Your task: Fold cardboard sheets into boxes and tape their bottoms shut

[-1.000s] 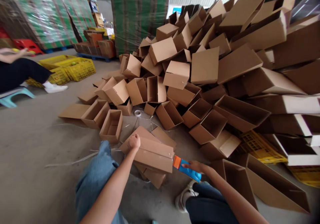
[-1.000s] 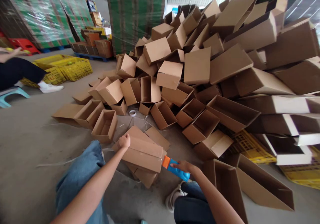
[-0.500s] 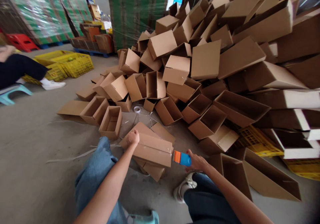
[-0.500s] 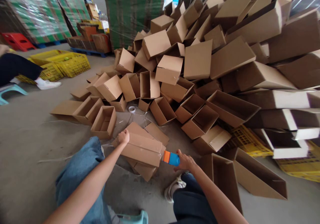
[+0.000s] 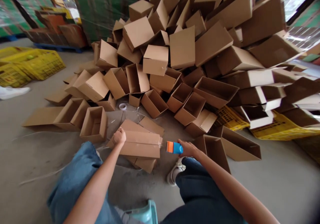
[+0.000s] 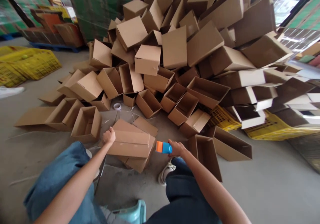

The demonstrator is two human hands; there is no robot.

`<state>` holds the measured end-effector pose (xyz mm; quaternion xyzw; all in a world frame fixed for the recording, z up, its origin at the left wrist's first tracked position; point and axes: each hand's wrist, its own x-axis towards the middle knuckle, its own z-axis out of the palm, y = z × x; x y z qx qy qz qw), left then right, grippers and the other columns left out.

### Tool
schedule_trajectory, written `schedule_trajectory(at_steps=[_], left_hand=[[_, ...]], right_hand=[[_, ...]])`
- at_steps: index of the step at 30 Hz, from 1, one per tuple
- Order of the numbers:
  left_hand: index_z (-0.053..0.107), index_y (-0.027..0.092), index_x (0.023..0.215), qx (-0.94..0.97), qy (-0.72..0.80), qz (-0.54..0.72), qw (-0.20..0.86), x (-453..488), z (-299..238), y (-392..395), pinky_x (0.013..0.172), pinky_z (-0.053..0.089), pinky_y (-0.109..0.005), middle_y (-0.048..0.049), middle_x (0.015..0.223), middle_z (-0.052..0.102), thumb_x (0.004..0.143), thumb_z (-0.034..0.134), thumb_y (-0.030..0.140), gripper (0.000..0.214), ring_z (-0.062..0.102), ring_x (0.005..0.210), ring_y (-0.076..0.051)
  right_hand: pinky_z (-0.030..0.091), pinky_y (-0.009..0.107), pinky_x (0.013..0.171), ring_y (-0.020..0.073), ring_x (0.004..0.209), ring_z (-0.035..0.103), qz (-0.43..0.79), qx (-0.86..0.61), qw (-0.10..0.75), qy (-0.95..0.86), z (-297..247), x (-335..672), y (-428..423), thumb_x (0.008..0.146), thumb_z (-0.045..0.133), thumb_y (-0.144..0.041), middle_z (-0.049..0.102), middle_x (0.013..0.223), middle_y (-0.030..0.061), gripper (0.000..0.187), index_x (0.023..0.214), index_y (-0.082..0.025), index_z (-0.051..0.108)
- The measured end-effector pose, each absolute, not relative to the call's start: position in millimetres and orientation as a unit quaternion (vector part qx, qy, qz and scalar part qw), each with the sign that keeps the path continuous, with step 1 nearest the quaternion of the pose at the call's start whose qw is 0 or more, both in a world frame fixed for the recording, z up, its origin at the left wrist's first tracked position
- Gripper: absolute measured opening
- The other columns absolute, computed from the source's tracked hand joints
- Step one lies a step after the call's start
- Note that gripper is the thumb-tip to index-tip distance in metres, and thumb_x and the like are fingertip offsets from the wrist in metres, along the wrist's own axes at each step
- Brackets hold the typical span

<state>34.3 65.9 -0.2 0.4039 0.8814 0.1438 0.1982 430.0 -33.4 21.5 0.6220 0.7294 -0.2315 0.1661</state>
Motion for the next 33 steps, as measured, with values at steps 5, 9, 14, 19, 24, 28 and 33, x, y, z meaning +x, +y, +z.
schedule_trajectory(at_steps=[5,9,14,19,24,28,33], left_hand=[[0.074,0.004,0.095,0.414,0.878,0.147,0.189,35,-1,66,0.081,0.052,-0.044,-0.0269,0.097,0.070,0.094,0.027,0.042,0.061,0.067,0.096,-0.036],[0.074,0.003,0.092,0.412,0.882,0.143,0.180,35,-4,67,0.080,0.052,-0.044,-0.0272,0.095,0.070,0.094,0.025,0.043,0.064,0.068,0.095,-0.035],[0.074,0.002,0.090,0.419,0.881,0.141,0.167,33,-9,67,0.080,0.053,-0.044,-0.0280,0.092,0.070,0.094,0.025,0.043,0.064,0.068,0.093,-0.035],[0.074,0.002,0.089,0.423,0.878,0.150,0.167,32,-11,68,0.077,0.053,-0.046,-0.0287,0.091,0.070,0.094,0.025,0.044,0.064,0.068,0.091,-0.036],[0.074,0.001,0.090,0.420,0.879,0.140,0.178,32,-11,70,0.080,0.052,-0.045,-0.0293,0.090,0.070,0.093,0.025,0.042,0.064,0.067,0.095,-0.037],[0.074,0.001,0.092,0.418,0.881,0.142,0.169,30,-8,69,0.081,0.052,-0.045,-0.0285,0.093,0.070,0.092,0.028,0.042,0.062,0.067,0.096,-0.037],[0.074,0.003,0.094,0.414,0.885,0.129,0.173,31,-5,68,0.081,0.051,-0.046,-0.0273,0.095,0.070,0.091,0.028,0.041,0.060,0.067,0.097,-0.037]], right_hand=[[0.044,0.029,0.072,0.0255,0.092,0.066,-0.219,0.623,0.144,0.737,29,445,-26,0.061,0.076,-0.036,0.069,0.101,0.0081,0.059,0.112,-0.019,0.053],[0.043,0.029,0.071,0.0256,0.092,0.065,-0.217,0.615,0.138,0.745,34,452,-22,0.062,0.074,-0.034,0.068,0.102,0.0084,0.057,0.112,-0.018,0.053],[0.043,0.030,0.080,0.0252,0.096,0.064,-0.201,0.612,0.132,0.753,43,455,-22,0.063,0.073,-0.033,0.068,0.105,0.0078,0.054,0.111,-0.020,0.053],[0.042,0.030,0.083,0.0246,0.097,0.064,-0.196,0.616,0.121,0.754,46,459,-26,0.064,0.072,-0.036,0.068,0.105,0.0075,0.050,0.109,-0.021,0.053],[0.043,0.031,0.080,0.0249,0.095,0.065,-0.193,0.636,0.122,0.737,45,476,-37,0.064,0.070,-0.035,0.069,0.103,0.0068,0.045,0.104,-0.021,0.054],[0.043,0.031,0.078,0.0260,0.097,0.064,-0.163,0.634,0.112,0.748,44,480,-43,0.067,0.066,-0.032,0.068,0.106,0.0088,0.044,0.107,-0.020,0.053],[0.043,0.032,0.082,0.0256,0.100,0.063,-0.173,0.618,0.136,0.755,40,468,-43,0.069,0.062,-0.028,0.067,0.106,0.0099,0.048,0.115,-0.019,0.053]])
